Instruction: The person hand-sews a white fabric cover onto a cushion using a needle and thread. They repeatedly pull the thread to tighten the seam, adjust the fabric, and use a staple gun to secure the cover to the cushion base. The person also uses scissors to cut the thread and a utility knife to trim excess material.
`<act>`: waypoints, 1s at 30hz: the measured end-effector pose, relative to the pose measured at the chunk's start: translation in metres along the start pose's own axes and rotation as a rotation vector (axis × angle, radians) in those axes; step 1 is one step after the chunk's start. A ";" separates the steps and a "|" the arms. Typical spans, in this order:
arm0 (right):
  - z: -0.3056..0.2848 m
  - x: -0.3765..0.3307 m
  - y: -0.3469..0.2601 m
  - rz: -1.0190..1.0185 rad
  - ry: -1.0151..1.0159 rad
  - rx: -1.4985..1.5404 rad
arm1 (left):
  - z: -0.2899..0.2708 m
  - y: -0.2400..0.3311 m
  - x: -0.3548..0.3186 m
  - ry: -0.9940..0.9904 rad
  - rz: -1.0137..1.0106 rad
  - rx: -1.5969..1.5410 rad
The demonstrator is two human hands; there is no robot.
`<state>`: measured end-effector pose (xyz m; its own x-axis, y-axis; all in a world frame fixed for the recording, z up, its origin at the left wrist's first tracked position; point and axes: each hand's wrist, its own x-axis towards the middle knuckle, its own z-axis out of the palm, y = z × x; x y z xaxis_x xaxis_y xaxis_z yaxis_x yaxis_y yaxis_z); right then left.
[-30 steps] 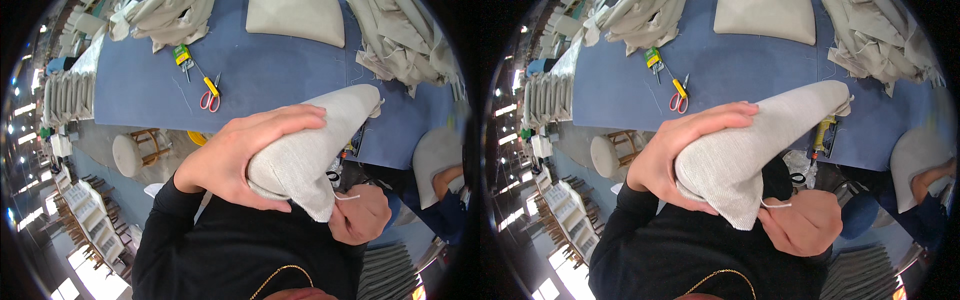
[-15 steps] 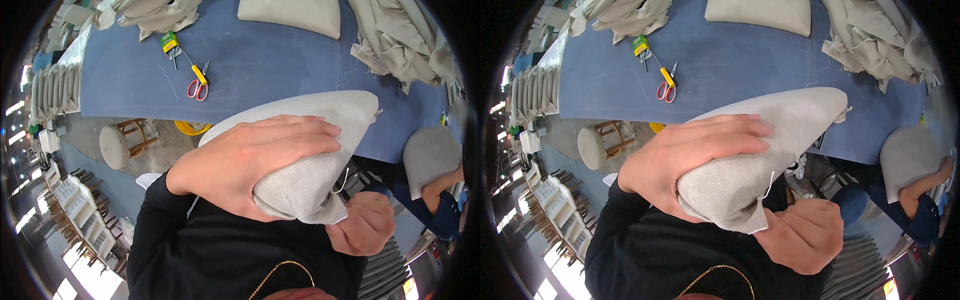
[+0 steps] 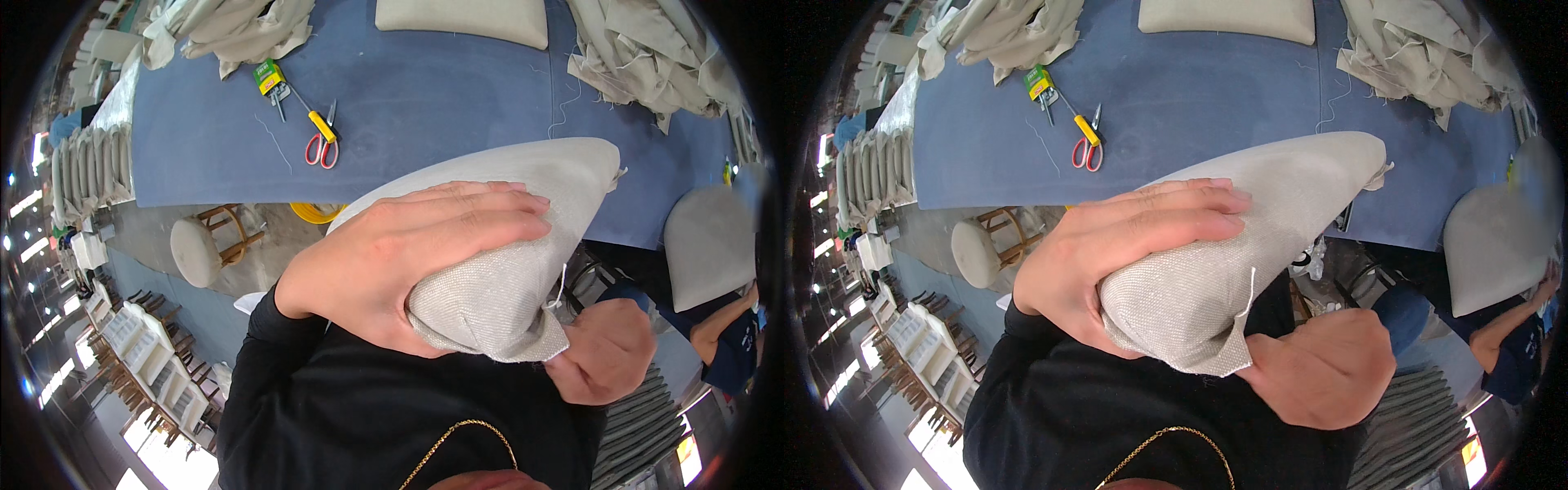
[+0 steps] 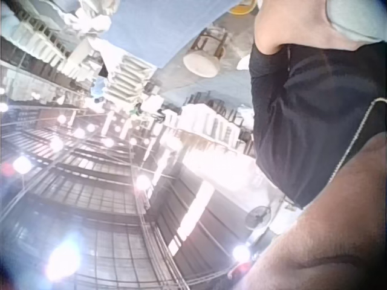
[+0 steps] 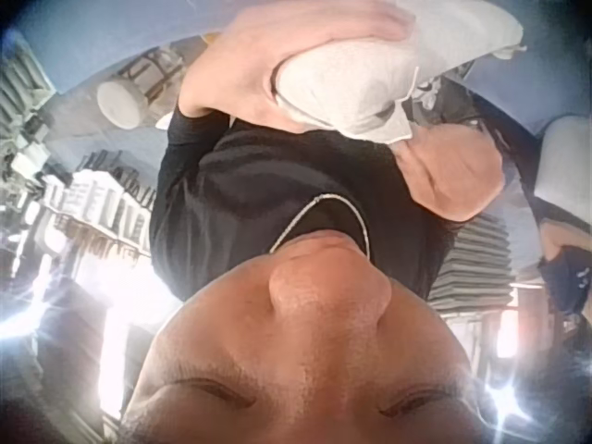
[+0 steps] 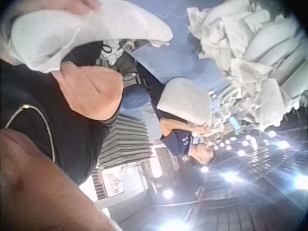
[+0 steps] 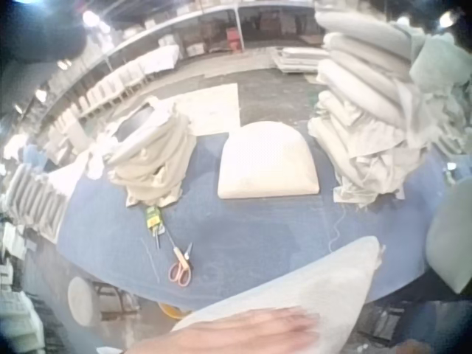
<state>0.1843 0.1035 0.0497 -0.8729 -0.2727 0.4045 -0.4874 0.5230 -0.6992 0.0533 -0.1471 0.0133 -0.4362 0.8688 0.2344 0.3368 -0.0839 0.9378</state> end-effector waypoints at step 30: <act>-0.027 0.009 0.000 0.085 -0.310 -0.227 | 0.016 -0.002 -0.004 0.134 0.225 0.000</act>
<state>0.1767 0.1231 0.0694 -0.8920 -0.4331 0.1295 -0.4262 0.7102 -0.5603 0.0680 -0.1429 0.0064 -0.4565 0.7560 0.4691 0.4378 -0.2681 0.8582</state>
